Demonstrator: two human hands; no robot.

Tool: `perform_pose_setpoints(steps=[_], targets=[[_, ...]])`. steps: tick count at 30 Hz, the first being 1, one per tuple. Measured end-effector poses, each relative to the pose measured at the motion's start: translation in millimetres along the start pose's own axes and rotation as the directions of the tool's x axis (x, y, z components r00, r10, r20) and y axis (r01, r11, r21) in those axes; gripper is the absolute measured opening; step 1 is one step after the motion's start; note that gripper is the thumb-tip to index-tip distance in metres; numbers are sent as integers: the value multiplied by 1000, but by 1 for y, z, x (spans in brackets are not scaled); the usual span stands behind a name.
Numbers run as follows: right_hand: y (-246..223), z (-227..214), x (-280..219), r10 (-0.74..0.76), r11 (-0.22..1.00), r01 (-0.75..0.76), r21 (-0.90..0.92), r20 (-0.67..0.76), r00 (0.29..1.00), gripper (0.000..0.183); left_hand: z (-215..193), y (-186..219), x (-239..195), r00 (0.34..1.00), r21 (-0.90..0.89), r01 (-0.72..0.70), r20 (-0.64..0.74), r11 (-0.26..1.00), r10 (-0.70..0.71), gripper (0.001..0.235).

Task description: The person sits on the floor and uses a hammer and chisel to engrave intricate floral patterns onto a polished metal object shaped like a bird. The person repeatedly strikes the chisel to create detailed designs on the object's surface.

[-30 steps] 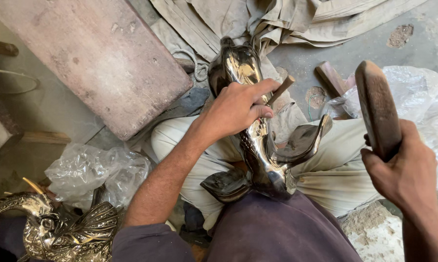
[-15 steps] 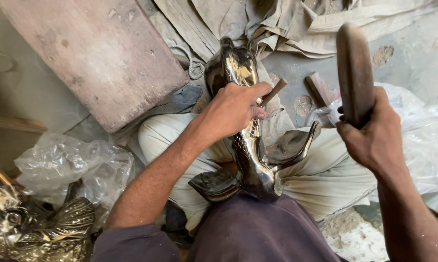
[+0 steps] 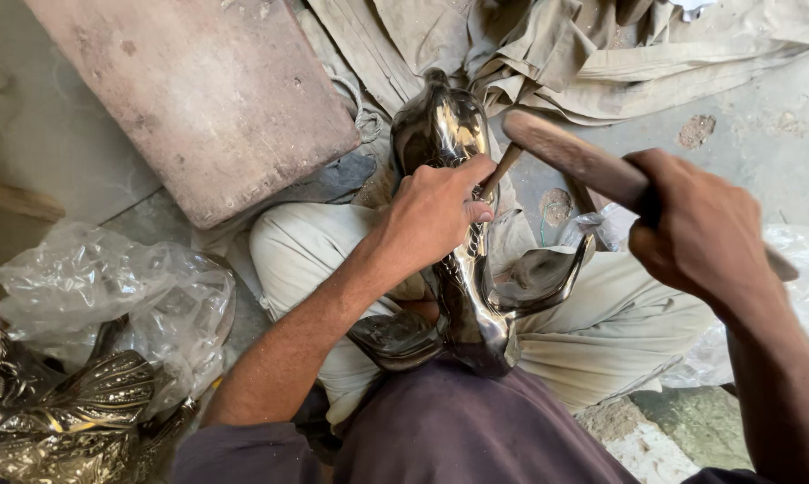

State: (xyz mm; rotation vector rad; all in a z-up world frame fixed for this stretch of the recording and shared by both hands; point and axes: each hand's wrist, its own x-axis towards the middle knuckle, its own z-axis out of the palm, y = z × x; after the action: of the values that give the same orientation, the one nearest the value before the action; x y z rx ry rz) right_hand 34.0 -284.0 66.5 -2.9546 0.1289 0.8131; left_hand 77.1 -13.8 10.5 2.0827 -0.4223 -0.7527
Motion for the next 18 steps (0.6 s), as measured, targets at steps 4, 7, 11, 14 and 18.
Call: perform_pose_setpoints(steps=[4,7,11,14,18], targets=[[-17,-18,-5,1,978,43,204,-207,978,48,5,-7,-8,984,-84,-99,-158,992,85,39],[-26,-30,-12,-241,970,228,-79,-331,912,44,13,-17,-18,936,-142,-169,-334,975,114,33],[-31,-33,-7,-207,949,281,141,-390,897,45,21,-37,-43,836,-509,-148,-523,848,-168,24],[-35,-25,10,-324,932,362,11,-421,847,44,35,-45,-46,835,-741,-155,-451,654,-314,26],[-51,-12,46,-458,837,283,-468,-318,830,23,51,-47,-45,821,-754,-180,-469,632,-325,28]])
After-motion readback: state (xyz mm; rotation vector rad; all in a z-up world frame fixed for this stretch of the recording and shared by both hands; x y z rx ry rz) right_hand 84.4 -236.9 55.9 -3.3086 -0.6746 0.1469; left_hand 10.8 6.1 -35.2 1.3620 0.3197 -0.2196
